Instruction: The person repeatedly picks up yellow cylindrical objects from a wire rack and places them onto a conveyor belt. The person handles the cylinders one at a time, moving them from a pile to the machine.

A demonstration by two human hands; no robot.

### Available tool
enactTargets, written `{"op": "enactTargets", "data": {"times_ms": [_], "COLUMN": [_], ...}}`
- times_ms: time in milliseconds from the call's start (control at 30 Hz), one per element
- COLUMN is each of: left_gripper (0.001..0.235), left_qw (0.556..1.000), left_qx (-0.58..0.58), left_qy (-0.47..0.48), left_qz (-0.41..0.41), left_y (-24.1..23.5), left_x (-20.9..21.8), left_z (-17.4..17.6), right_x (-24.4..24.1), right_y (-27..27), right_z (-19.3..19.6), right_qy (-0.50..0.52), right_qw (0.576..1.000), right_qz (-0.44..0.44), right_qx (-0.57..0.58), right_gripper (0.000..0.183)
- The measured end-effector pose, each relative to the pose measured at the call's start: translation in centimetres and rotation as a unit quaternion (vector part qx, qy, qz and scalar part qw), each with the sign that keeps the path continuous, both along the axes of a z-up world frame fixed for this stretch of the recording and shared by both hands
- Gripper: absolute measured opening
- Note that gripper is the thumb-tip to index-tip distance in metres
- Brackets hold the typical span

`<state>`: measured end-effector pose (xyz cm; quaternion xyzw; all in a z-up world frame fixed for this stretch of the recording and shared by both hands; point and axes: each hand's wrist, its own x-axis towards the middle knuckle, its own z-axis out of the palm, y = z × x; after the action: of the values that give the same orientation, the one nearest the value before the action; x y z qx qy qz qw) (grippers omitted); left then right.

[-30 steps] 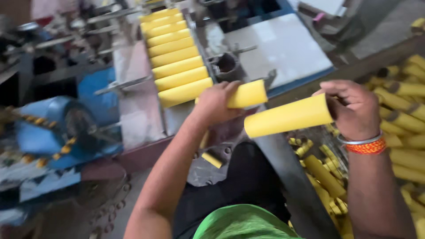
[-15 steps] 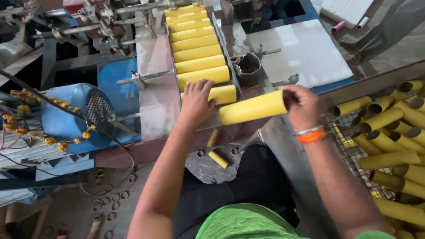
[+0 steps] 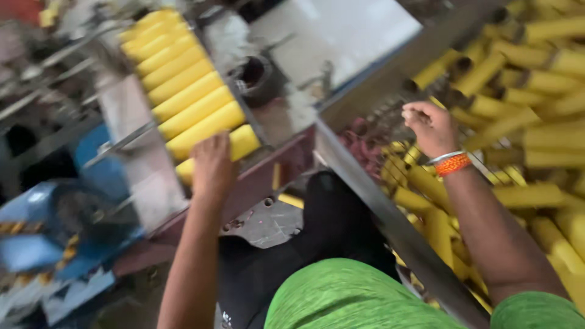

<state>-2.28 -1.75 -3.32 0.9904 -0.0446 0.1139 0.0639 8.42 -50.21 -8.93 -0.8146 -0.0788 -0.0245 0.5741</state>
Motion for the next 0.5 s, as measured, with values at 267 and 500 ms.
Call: {"op": "enactTargets", "data": {"times_ms": [267,500], "left_gripper": [0.063,0.067], "left_qw": [0.971,0.943], "left_qx": [-0.117,-0.190], "left_qy": [-0.093,0.120], "left_qz": [-0.186,-0.245], "left_y": [-12.6,-26.4], "left_x": [2.0,3.7], "left_z": [3.5,2.1], "right_x": [-10.4,-7.6], "right_y": [-16.5,-8.4], "right_z": [-10.3,-16.5], "right_qy": [0.190,0.144], "right_qw": [0.939,0.783], "right_qz": [-0.134,0.190], "right_qx": [-0.254,-0.575], "right_gripper": [0.038,0.089]}}
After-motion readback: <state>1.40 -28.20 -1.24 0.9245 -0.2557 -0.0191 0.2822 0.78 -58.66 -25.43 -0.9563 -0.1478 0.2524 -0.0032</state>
